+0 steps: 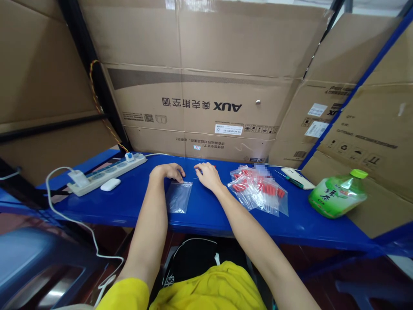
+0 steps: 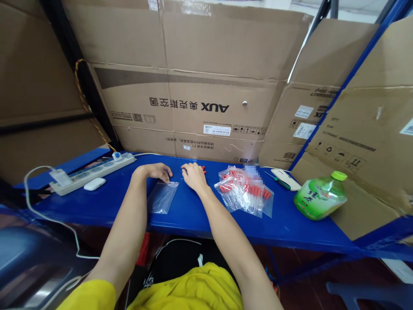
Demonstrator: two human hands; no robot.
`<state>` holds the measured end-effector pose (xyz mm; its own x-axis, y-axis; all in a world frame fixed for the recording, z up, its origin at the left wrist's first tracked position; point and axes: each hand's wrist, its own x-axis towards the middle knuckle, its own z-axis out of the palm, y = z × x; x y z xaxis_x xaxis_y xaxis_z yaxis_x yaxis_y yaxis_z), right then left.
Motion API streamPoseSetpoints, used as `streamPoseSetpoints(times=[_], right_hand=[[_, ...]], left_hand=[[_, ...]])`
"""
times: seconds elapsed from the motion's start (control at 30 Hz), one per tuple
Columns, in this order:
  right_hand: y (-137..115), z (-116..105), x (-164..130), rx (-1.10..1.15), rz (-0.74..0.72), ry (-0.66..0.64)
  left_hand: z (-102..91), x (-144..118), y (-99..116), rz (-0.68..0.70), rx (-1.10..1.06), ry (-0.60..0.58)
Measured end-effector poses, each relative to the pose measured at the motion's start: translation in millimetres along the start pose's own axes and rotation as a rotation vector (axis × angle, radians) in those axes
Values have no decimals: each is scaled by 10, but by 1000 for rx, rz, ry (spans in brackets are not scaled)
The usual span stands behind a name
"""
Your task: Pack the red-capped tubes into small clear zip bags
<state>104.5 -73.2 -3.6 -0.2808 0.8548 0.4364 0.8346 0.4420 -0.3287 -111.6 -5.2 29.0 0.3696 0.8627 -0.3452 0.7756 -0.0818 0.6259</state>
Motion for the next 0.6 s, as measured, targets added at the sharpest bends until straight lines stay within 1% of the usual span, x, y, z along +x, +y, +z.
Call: streamPoseSetpoints(times=[0.07, 0.17, 0.23, 0.27, 0.33, 0.37, 0.43, 0.5, 0.53, 0.57, 0.6], right_hand=[[-25, 25, -56, -3, -60, -45], [-100, 55, -110, -18, -126, -153], [-152, 87, -123, -22, -157, -187], [-170, 107, -123, -19, -169, -189], [-181, 147, -110, 10, -169, -173], [-170, 166, -98, 44, -147, -159], [-116, 199, -66, 151, -56, -103], [-27, 216, -30, 273, 61, 9], [24, 217, -13, 319, 113, 85], [75, 211, 1, 351, 160, 168], [123, 201, 10, 371, 201, 244]], left_hand=[[12, 0, 14, 2, 3, 1], [29, 13, 6, -20, -24, 14], [29, 39, -26, -50, -54, 61], [24, 58, -48, -60, -64, 105], [8, 103, -87, -41, -59, 238], [-2, 124, -97, -5, -46, 323], [-13, 155, -80, 119, -14, 524], [-3, 162, -5, 269, 1, 753], [13, 157, 51, 320, -9, 872], [35, 146, 114, 364, -29, 957], [64, 134, 179, 410, -36, 1002]])
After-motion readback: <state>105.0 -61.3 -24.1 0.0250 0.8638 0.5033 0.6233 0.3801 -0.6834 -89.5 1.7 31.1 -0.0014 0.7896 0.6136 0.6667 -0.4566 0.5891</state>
